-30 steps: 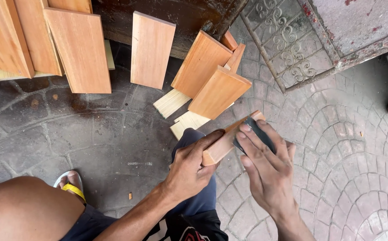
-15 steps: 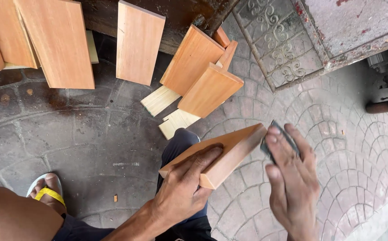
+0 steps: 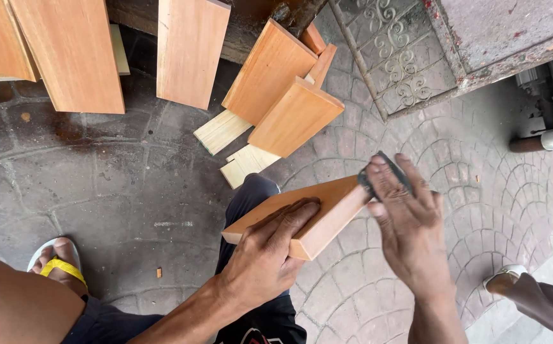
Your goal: Hand-sanding the surfaces and edges of multiple small wooden boards using a piece of sandpaper.
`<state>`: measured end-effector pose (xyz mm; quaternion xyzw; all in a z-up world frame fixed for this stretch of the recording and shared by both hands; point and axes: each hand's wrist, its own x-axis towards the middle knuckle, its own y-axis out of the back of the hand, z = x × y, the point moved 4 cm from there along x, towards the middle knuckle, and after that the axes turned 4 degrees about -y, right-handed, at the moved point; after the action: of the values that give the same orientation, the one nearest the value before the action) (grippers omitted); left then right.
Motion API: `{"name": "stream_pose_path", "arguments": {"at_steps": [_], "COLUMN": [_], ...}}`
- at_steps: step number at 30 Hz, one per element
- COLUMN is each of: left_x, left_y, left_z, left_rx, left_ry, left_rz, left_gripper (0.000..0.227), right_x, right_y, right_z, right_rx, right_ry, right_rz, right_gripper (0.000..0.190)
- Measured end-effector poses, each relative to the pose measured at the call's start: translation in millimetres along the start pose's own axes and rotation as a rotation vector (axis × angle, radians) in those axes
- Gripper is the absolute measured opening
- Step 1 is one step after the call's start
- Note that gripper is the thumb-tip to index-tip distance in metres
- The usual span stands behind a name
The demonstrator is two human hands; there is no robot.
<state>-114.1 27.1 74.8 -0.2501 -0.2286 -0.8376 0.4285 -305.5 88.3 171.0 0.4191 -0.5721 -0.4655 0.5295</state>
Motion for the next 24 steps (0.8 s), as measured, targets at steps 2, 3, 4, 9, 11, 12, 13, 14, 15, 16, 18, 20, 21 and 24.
{"name": "stream_pose_path", "arguments": {"at_steps": [2, 3, 4, 9, 11, 12, 13, 14, 15, 16, 18, 20, 21, 24], "left_x": [1, 1, -3, -10, -14, -12, -4, -6, -7, -12, -11, -11, -12, -28], "left_y": [2, 2, -1, -14, -12, -12, -13, -13, -13, -13, -15, -9, -10, -1], "left_z": [5, 7, 6, -4, -1, -4, -8, -6, -4, -2, -1, -3, -2, -25], "left_rx": [0.018, 0.038, 0.027, 0.054, 0.010, -0.020, -0.012, -0.007, -0.003, -0.010, -0.008, 0.011, 0.029, 0.150], "left_ry": [-0.026, -0.039, -0.022, 0.085, 0.125, 0.153, 0.142, 0.196, 0.250, 0.247, 0.308, 0.263, 0.239, 0.809], "left_rz": [-0.003, -0.016, -0.021, -0.016, -0.045, -0.062, -0.046, -0.088, -0.131, -0.145, -0.179, -0.143, -0.121, -0.191], "left_gripper": [0.059, 0.062, 0.062, 0.074, 0.086, 0.099, 0.099, 0.103, 0.106, 0.106, 0.114, 0.108, 0.101, 0.116], "right_x": [3, 3, -1, 10, 8, 11, 16, 13, 11, 5, 3, 14, 13, 13], "right_y": [33, 50, 52, 45, 51, 53, 51, 49, 47, 46, 52, 48, 46, 54], "right_z": [-24, -37, -46, -70, -78, -79, -75, -75, -74, -81, -91, -84, -78, -78], "right_rx": [0.078, 0.169, 0.173, -0.013, -0.008, -0.007, -0.016, -0.021, -0.026, -0.027, -0.021, 0.002, 0.047, 0.089], "right_ry": [0.090, 0.173, 0.163, 0.424, 0.426, 0.443, 0.460, 0.459, 0.458, 0.442, 0.467, 0.433, 0.386, 0.403], "right_rz": [0.061, 0.112, 0.094, -0.166, -0.147, -0.114, -0.104, -0.126, -0.149, -0.149, -0.063, -0.123, -0.191, -0.001], "right_gripper": [0.048, 0.051, 0.051, 0.039, 0.039, 0.040, 0.040, 0.037, 0.036, 0.036, 0.032, 0.032, 0.032, 0.026]}}
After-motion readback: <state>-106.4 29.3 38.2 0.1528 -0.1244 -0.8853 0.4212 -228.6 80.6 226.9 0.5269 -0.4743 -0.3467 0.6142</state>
